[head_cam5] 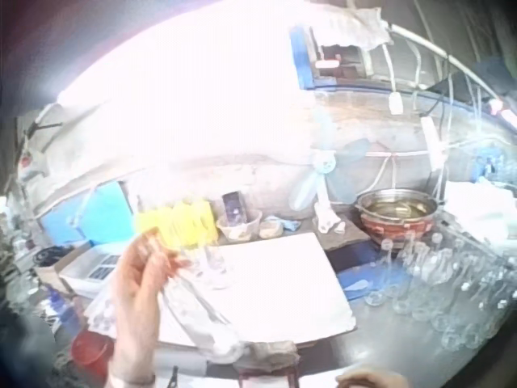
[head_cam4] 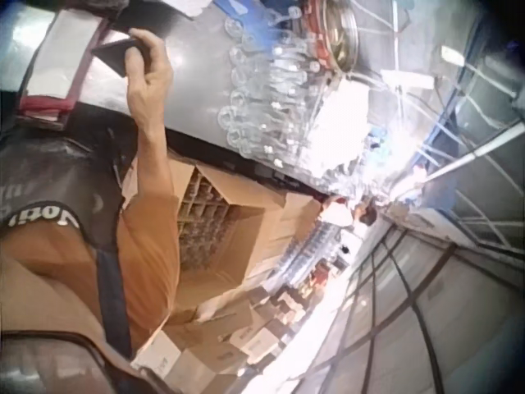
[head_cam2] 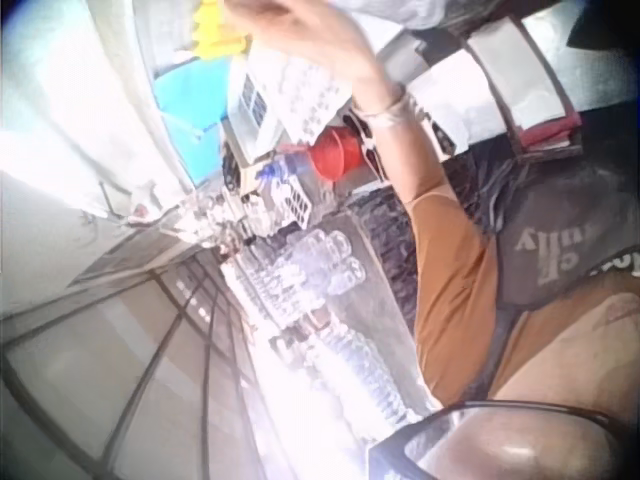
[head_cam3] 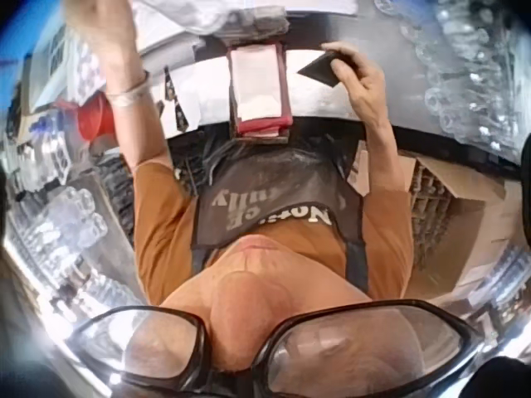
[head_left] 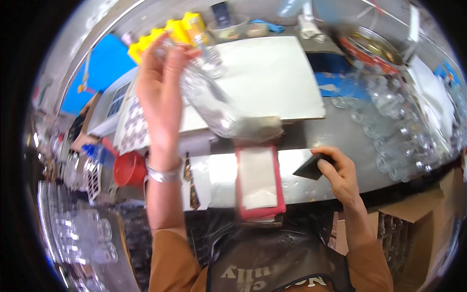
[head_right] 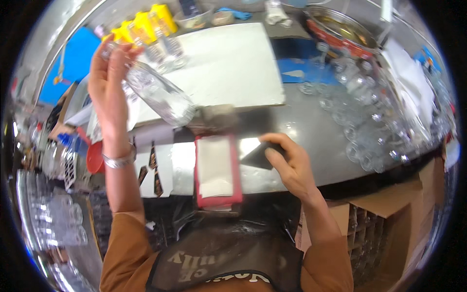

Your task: The person repeatedly picks up clear plastic bottles, applies a rectangular label to the side, and smooths it with a black squeegee tool. The labeled bottles are placed on a nearby surface. The process is repeated for multiple bottles in a continuous workflow.

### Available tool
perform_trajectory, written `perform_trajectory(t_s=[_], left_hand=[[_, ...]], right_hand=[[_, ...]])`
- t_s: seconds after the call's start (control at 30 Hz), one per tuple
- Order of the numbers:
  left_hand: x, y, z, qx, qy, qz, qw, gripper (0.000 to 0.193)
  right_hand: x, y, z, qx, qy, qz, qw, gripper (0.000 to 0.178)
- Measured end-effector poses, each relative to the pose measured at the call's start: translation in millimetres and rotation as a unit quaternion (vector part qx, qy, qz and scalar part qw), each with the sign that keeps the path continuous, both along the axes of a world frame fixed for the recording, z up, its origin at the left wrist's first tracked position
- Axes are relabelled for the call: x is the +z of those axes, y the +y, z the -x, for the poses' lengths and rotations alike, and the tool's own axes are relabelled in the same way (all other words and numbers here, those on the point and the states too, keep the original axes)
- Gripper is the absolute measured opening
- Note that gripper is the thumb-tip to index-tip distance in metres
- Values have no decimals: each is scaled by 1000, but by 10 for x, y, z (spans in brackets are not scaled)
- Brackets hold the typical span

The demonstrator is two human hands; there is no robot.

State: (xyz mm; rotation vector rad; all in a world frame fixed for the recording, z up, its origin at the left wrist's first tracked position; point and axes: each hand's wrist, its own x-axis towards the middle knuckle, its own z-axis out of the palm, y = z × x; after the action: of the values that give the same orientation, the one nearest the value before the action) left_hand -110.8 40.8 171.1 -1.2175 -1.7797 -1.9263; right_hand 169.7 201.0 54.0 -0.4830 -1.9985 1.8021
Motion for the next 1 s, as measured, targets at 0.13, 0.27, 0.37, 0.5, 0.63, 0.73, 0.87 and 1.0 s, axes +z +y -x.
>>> perform_trajectory(t_s=[0.13, 0.27, 0.37, 0.5, 0.63, 0.73, 0.87, 1.0], left_hand=[[-259, 134, 966, 65, 69, 45, 994, 44], [-734, 306, 1736, 35, 70, 67, 995, 42], [-789, 343, 2046, 42, 46, 63, 996, 43], [-732, 200, 2363, 114, 77, 126, 982, 53], [-830, 309, 2047, 186, 71, 123, 972, 61], [-569, 271, 1246, 232, 165, 82, 955, 61], [-724, 248, 297, 156, 219, 101, 958, 57], [-979, 259, -458, -12, 154, 177, 972, 64]], right_hand=[[-127, 458, 161, -55, 54, 13, 997, 26], [47, 1189, 246, -212, -27, -233, 949, 26], [162, 1785, 616, -311, 86, -438, 839, 27], [339, 2444, 1303, -323, -129, -491, 799, 51], [116, 2719, 1404, -269, -300, -434, 806, 36], [-39, 2489, 1237, -307, -199, -443, 819, 23], [127, 2072, 833, -320, -89, -500, 800, 25], [1071, 1178, 487, -268, 4, -543, 796, 30]])
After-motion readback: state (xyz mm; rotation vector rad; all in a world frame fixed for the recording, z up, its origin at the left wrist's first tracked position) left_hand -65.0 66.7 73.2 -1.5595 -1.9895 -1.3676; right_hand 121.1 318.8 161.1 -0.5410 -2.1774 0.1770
